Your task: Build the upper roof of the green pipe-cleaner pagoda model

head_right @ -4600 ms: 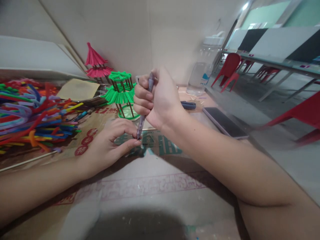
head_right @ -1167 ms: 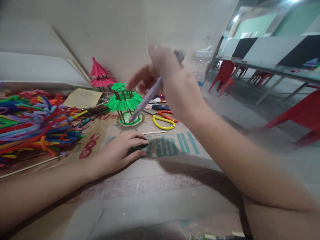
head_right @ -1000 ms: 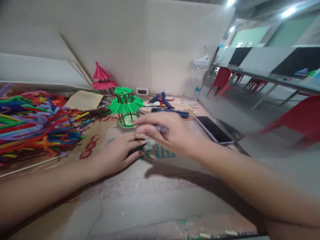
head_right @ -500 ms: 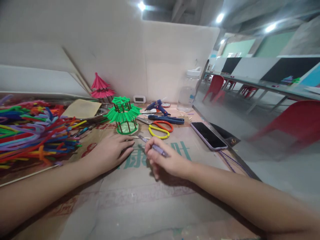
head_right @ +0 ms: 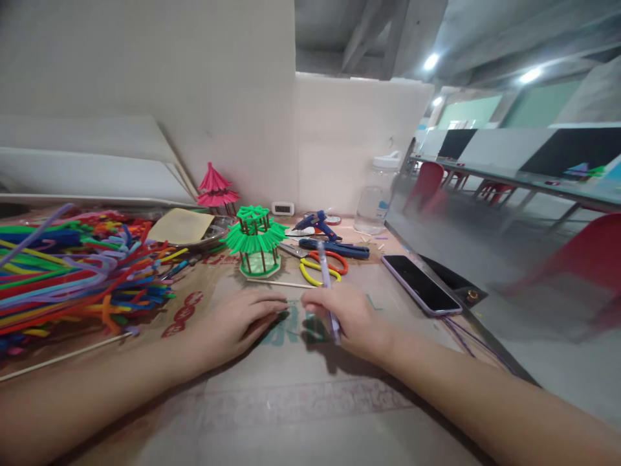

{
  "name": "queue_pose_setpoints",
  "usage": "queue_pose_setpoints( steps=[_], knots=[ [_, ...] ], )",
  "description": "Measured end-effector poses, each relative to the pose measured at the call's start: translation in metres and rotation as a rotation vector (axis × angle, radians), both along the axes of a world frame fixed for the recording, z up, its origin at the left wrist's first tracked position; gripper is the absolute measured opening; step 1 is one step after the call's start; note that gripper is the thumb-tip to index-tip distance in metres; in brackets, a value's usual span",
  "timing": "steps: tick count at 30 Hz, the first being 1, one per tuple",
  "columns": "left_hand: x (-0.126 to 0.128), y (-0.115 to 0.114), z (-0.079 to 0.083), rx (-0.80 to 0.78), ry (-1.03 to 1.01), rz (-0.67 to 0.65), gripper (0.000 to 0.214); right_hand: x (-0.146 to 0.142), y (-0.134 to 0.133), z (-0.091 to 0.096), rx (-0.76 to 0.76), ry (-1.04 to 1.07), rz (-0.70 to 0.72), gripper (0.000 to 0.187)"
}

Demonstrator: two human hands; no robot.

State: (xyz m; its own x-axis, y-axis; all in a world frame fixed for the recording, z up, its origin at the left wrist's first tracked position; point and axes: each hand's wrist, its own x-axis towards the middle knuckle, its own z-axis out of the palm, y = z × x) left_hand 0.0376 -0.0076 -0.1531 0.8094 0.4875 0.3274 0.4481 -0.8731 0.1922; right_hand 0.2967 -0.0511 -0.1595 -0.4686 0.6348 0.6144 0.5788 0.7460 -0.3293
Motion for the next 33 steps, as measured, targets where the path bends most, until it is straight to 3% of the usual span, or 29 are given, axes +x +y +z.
queue_pose_setpoints(
  steps=[4, 7, 17, 19, 21, 25, 27, 31, 33],
  knots=[
    [-0.003, 0.012, -0.005, 0.023, -0.025, 0.122, 0.032, -0.004, 0.019, -0.01, -0.133, -0.022, -0.163, 0.011],
    [-0.005, 0.019, -0.009, -0.02, 0.005, 0.117, 0.031, -0.01, 0.024, -0.015, -0.212, -0.107, -0.19, 0.004],
    [-0.013, 0.019, -0.008, 0.153, 0.231, 0.222, 0.02, -0.015, 0.02, -0.013, -0.174, -0.183, -0.182, 0.01],
    [-0.016, 0.02, -0.006, 0.174, 0.233, 0.234, 0.02, -0.015, 0.02, -0.014, -0.21, -0.097, -0.188, 0.007],
    [-0.017, 0.021, -0.003, 0.189, 0.219, 0.252, 0.018, -0.014, 0.018, -0.015, -0.214, 0.122, -0.219, 0.003],
    [-0.015, 0.019, 0.008, 0.185, 0.122, 0.29, 0.011, -0.012, 0.016, -0.012, -0.111, 0.496, -0.226, 0.006],
    [-0.011, 0.013, 0.015, 0.061, -0.043, 0.287, 0.007, -0.013, 0.014, -0.01, -0.136, 0.488, -0.173, 0.006],
    [0.001, -0.007, 0.024, -0.412, -0.484, 0.206, 0.006, -0.021, 0.003, -0.005, -0.257, 0.366, -0.071, 0.011],
    [0.005, -0.015, 0.024, -0.523, -0.548, 0.185, 0.008, -0.027, -0.004, -0.003, -0.281, 0.275, -0.051, 0.018]
  ],
)
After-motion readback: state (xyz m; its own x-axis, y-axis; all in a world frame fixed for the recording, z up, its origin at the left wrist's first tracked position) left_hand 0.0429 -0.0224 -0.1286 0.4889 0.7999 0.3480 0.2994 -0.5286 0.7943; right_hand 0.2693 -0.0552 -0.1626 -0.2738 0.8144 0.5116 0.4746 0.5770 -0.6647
